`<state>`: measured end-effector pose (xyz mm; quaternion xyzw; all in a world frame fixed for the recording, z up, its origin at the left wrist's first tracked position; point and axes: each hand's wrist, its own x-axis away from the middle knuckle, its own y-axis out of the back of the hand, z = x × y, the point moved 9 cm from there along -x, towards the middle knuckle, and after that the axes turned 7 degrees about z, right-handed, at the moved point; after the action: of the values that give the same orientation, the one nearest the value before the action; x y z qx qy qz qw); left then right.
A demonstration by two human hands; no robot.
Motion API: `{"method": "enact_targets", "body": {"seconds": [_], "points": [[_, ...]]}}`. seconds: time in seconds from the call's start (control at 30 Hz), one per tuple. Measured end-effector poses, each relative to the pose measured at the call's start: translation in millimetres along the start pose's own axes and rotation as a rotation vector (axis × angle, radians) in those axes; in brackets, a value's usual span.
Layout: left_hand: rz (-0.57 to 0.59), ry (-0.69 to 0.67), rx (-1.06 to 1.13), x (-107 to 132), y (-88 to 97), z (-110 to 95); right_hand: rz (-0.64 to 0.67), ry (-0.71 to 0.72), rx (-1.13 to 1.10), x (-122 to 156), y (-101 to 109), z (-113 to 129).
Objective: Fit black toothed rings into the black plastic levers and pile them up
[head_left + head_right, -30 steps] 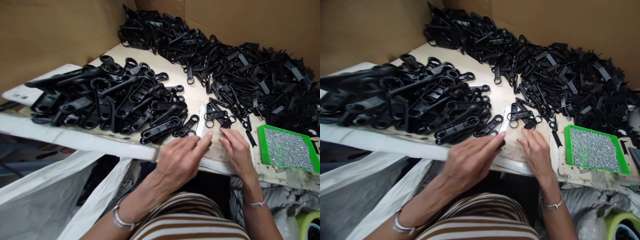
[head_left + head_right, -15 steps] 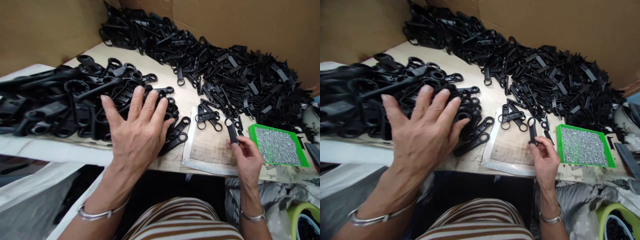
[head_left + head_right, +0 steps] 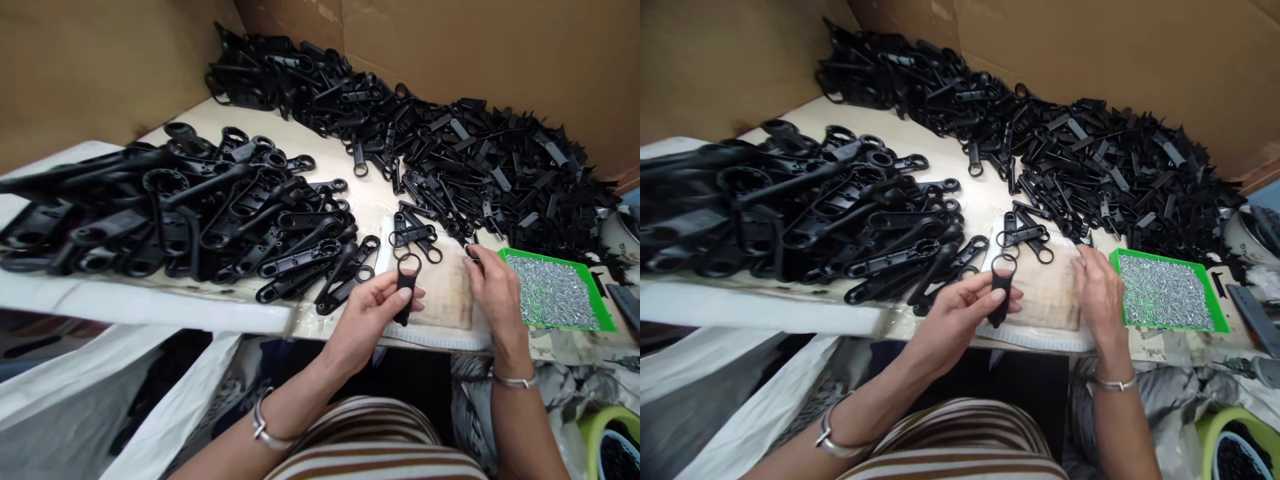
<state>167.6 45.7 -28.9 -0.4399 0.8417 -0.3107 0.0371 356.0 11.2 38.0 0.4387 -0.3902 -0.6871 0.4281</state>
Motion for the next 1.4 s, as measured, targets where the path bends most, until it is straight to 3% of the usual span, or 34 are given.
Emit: {"method": "enact_targets", "body": {"seconds": [0.1, 0.23, 0.3, 0.4, 0.47, 0.53, 0.63, 0.73, 0.83, 0.93, 1.03, 1.2, 1.4], "points": [[0.021, 0.025, -0.031, 2.6, -0.2, 7.2, 0.089, 0.031, 0.264, -18.7, -15.1, -19.9], [0.051, 0.015, -0.027, 2.4, 1.8, 12.5, 0.032, -0.006, 0.258, -28.8, -15.6, -37.4], [0.063, 0.008, -0.012, 1.5, 4.5, 13.6, 0.009, -0.029, 0.105, -27.1, -8.8, -40.1], [0.074, 0.012, 0.008, 1.1, 6.2, 15.9, 0.015, -0.122, -0.341, -13.7, -1.1, -39.5], [0.076, 0.014, 0.034, 0.6, 5.7, 17.8, 0.136, -0.202, -0.681, -0.6, -14.9, -32.0], [0.08, 0.019, 0.075, -0.2, 4.0, 19.8, 0.348, -0.26, -0.926, 13.3, -40.6, -18.2], [0.087, 0.035, 0.134, -1.1, 1.5, 22.7, 0.544, -0.302, -0.965, 28.0, -64.9, -12.3], [0.085, 0.059, 0.165, -0.4, 0.8, 24.9, 0.442, -0.222, -0.647, 25.4, -51.9, -21.7], [0.082, 0.076, 0.181, 0.0, 0.5, 26.6, 0.285, 0.01, -0.274, 21.5, -25.9, -5.8], [0.082, 0.078, 0.182, -1.0, -0.2, 28.0, 0.316, 0.193, -0.064, 24.8, -25.7, 19.8], [0.081, 0.083, 0.168, -1.8, -0.8, 28.7, 0.372, 0.262, 0.036, 23.9, -32.3, 29.3], [0.074, 0.07, 0.141, -1.4, 0.2, 24.4, 0.402, 0.268, -0.104, 17.9, -26.4, 31.8], [0.151, 0.009, 0.11, -3.3, -8.8, 15.5, 0.134, 0.232, -0.479, 23.2, -12.3, 56.0]]}}
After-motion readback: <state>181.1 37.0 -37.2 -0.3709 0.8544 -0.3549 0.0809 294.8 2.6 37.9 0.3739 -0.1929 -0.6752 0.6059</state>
